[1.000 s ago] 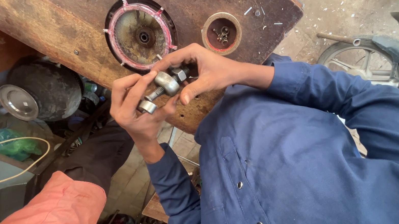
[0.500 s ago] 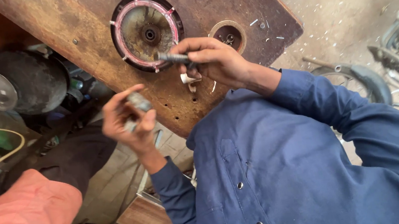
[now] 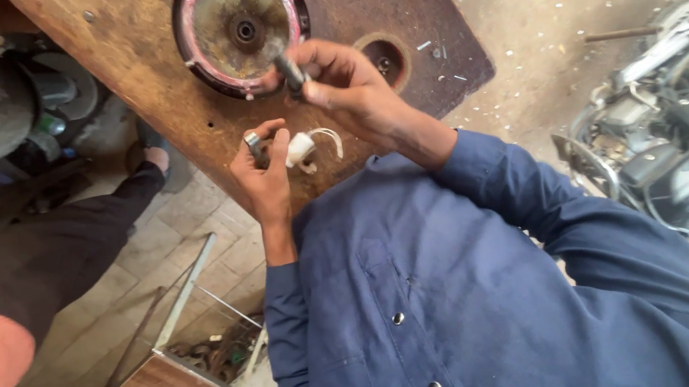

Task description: The person assembles a mechanical component by hand, inserting a threaded rod with a ball into a circular housing, then tightening a nut onto the rod. The person repeatedly adjusts the assembly and secures it within the housing on a wooden workbench.

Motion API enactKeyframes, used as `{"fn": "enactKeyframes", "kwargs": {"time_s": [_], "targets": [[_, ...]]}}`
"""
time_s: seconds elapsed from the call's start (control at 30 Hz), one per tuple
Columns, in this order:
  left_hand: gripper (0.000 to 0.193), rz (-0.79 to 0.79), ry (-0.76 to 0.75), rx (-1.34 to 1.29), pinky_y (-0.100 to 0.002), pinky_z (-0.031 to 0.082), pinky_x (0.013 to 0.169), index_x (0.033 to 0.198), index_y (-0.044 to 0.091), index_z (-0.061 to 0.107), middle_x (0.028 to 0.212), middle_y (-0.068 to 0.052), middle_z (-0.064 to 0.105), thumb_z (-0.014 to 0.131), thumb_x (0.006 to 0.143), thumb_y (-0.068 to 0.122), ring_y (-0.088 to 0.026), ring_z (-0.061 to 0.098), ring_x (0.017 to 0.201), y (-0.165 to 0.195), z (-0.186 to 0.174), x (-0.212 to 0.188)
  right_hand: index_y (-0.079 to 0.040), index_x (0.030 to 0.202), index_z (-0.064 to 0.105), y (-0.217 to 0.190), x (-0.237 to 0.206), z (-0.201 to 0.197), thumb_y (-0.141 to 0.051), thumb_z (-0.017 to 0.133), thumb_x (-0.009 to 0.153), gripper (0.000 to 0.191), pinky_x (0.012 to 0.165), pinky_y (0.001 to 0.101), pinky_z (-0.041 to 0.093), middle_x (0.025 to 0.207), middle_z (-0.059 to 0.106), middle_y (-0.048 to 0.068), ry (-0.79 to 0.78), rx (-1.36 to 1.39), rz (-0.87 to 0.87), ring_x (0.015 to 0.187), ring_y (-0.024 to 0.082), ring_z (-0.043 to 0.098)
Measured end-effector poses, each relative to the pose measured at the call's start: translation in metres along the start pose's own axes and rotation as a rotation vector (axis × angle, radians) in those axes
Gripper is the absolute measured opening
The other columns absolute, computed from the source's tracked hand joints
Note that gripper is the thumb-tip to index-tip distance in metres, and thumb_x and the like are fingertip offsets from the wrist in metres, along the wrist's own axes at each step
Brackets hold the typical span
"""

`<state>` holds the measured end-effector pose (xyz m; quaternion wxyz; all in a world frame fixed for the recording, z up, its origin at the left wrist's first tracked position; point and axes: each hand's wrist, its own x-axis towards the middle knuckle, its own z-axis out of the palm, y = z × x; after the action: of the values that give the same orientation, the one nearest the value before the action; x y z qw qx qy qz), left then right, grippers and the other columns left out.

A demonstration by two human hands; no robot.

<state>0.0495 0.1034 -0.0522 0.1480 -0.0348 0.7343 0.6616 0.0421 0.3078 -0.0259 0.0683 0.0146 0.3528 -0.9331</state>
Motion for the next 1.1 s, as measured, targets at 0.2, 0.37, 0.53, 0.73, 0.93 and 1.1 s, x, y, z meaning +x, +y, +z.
{"fn": "enactKeyframes", "kwargs": {"time_s": [0.2,0.37,0.53,0.73,0.93,1.1], "targets": [[0.019,0.159,0.019,0.346,-0.029,0.051,0.069,0.108,0.003,0.074,0.091,-0.006,0.069,0.08,0.092,0.009,-0.015,0.065,0.078,-0.021,0.023,0.014,-0.01,0.129,0.058,-0.018,-0.019,-0.043,-0.007,0.08,0.097,0.038,0.113,0.0398,0.054,0.129,0.069,0.01,0.179,-0.065,-0.131,0.123,0.023,0.068],[0.027,0.459,-0.106,0.57,-0.04,0.057,0.074,0.115,0.008,0.072,0.099,-0.014,0.076,0.077,0.089,0.01,-0.031,0.073,0.086,-0.028,0.048,0.037,-0.008,0.129,0.06,-0.033,-0.032,-0.059,-0.012,0.084,0.094,0.043,0.112,0.0409,0.056,0.126,0.072,0.012,0.283,-0.153,-0.212,0.12,0.024,0.07],[0.048,0.425,-0.219,1.033,-0.05,0.052,0.059,0.136,0.008,0.06,0.08,-0.016,0.074,0.073,0.091,0.017,-0.037,0.071,0.069,-0.026,0.072,0.063,-0.007,0.128,0.062,-0.031,-0.039,-0.058,-0.009,0.086,0.095,0.041,0.103,0.0351,0.055,0.129,0.072,0.012,0.301,-0.25,-0.271,0.115,0.018,0.067],[0.046,0.4,-0.206,1.196,-0.047,0.055,0.056,0.133,0.001,0.057,0.074,-0.017,0.072,0.071,0.091,0.014,-0.035,0.073,0.068,-0.015,0.087,0.083,-0.006,0.123,0.065,-0.019,-0.046,-0.049,-0.008,0.086,0.092,0.037,0.104,0.0385,0.06,0.125,0.071,0.011,0.334,-0.237,-0.278,0.115,0.019,0.071],[0.041,0.402,-0.243,1.193,-0.047,0.055,0.057,0.112,0.004,0.06,0.074,-0.015,0.072,0.083,0.083,0.023,-0.036,0.073,0.069,0.001,0.085,0.084,-0.005,0.114,0.069,-0.027,-0.036,-0.047,-0.007,0.085,0.092,0.027,0.101,0.0371,0.06,0.126,0.073,0.012,0.341,-0.31,-0.251,0.107,0.018,0.073],[0.055,0.38,-0.223,1.102,-0.048,0.055,0.058,0.112,0.006,0.059,0.092,-0.015,0.072,0.091,0.076,0.032,-0.037,0.073,0.074,0.016,0.073,0.073,-0.006,0.116,0.069,-0.027,-0.027,-0.047,-0.006,0.085,0.092,0.029,0.102,0.0332,0.058,0.125,0.073,0.01,0.336,-0.37,-0.235,0.109,0.013,0.07]]}}
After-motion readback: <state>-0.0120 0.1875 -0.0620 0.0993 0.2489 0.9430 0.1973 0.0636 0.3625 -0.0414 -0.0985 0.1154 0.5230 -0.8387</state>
